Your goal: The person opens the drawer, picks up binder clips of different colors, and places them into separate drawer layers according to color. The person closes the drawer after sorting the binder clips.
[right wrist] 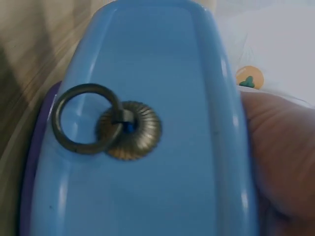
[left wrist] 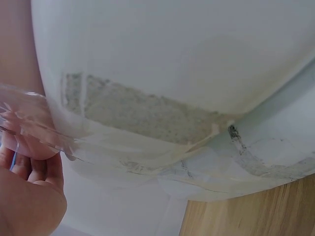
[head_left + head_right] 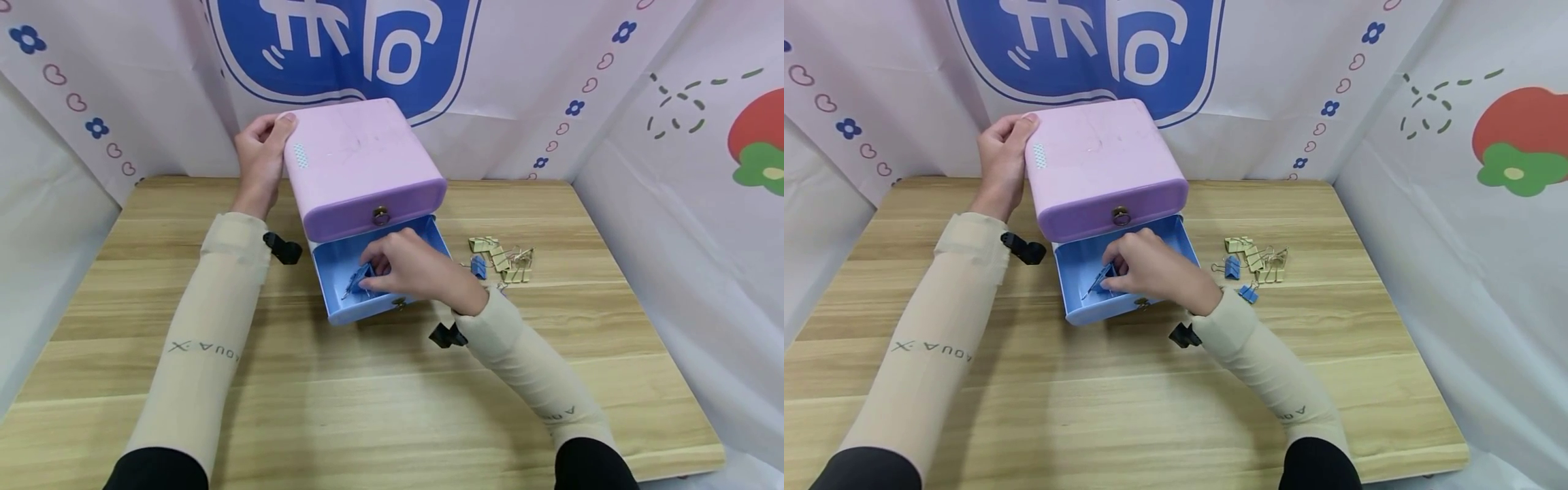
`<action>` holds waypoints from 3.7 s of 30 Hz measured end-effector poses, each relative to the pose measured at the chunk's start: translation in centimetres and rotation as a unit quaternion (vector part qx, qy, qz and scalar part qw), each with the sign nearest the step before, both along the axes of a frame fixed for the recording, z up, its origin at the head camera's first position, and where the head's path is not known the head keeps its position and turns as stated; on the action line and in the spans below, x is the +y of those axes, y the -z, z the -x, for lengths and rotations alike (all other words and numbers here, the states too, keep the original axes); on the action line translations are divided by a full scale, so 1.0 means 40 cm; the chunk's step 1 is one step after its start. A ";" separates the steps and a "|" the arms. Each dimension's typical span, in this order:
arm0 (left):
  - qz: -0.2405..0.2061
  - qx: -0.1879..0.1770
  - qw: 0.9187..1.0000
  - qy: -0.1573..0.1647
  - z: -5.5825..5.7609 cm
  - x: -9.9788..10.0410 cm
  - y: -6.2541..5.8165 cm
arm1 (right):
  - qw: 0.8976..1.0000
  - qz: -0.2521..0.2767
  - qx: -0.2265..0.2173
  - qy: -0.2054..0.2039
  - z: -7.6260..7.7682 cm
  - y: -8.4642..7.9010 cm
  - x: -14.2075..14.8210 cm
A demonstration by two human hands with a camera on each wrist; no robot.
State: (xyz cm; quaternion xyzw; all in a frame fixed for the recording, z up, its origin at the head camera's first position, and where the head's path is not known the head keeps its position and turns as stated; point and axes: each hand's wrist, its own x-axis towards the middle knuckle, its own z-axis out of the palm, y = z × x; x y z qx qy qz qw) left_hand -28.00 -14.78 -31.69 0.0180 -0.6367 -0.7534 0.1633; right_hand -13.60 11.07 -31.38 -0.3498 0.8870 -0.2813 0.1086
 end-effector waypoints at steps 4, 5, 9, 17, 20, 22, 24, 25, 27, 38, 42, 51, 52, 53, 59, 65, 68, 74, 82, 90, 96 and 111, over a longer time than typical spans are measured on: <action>0.003 0.013 1.000 -0.003 0.003 -0.001 0.003 | 1.000 -0.008 -0.014 -0.001 0.005 0.001 -0.005; 0.000 0.017 1.000 -0.003 0.004 0.000 0.005 | 1.000 -0.011 -0.013 0.000 0.005 0.000 -0.003; -0.004 0.028 1.000 -0.002 0.007 0.004 0.008 | 1.000 -0.017 -0.004 -0.001 0.002 -0.013 0.012; -0.005 0.024 1.000 -0.001 0.011 0.003 0.009 | 1.000 0.002 0.012 0.024 0.000 -0.054 0.065; -0.005 0.020 1.000 0.000 0.010 0.001 0.009 | 0.999 0.000 0.013 0.040 -0.005 -0.069 0.089; -0.005 0.018 1.000 0.000 0.009 0.001 0.007 | 0.998 -0.003 0.021 0.052 -0.011 -0.078 0.105; -0.005 0.018 1.000 -0.002 0.008 0.001 0.006 | 0.997 -0.003 0.035 0.065 -0.018 -0.085 0.120; -0.005 0.019 1.000 -0.003 0.007 0.002 0.005 | 0.997 -0.002 0.043 0.070 -0.021 -0.088 0.128; -0.004 0.020 1.000 -0.004 0.006 0.003 0.005 | 0.995 -0.001 0.061 0.079 -0.028 -0.090 0.142; 0.000 0.010 1.000 -0.004 0.006 0.001 0.002 | 0.987 -0.008 0.117 0.112 -0.048 -0.083 0.221; 0.001 0.013 1.000 -0.005 0.007 0.000 0.002 | 0.984 -0.013 0.127 0.128 -0.052 -0.084 0.255; -0.005 0.011 1.000 0.000 0.009 0.001 0.004 | 0.978 -0.042 0.135 0.156 -0.034 -0.062 0.308; -0.006 0.011 1.000 0.000 0.009 0.001 0.005 | 0.977 -0.049 0.132 0.160 -0.029 -0.055 0.312; -0.005 0.012 1.000 -0.001 0.008 0.001 0.005 | 0.976 -0.057 0.130 0.163 -0.024 -0.046 0.316; -0.004 0.010 1.000 -0.003 0.006 0.002 0.003 | 0.968 -0.123 0.121 0.183 0.009 0.013 0.335; -0.001 0.012 1.000 -0.005 0.006 0.003 0.004 | 0.964 -0.147 0.106 0.193 0.035 0.074 0.352; 0.000 0.014 1.000 -0.005 0.005 0.003 0.004 | 0.964 -0.153 0.098 0.197 0.047 0.102 0.359; -0.001 0.015 1.000 -0.004 0.005 0.002 0.005 | 0.961 -0.160 0.093 0.204 0.063 0.143 0.367; -0.001 0.021 1.000 -0.004 0.005 0.001 0.009 | 0.957 -0.174 0.099 0.209 0.076 0.177 0.357; -0.005 0.019 1.000 -0.001 0.008 0.001 0.011 | 0.953 -0.173 0.120 0.220 0.075 0.188 0.349; 0.001 0.018 1.000 0.000 0.008 0.000 0.011 | 0.956 -0.146 0.117 0.225 0.072 0.182 0.352; 0.005 0.019 1.000 -0.004 0.006 0.000 0.010 | 0.967 -0.046 0.130 0.212 0.060 0.094 0.359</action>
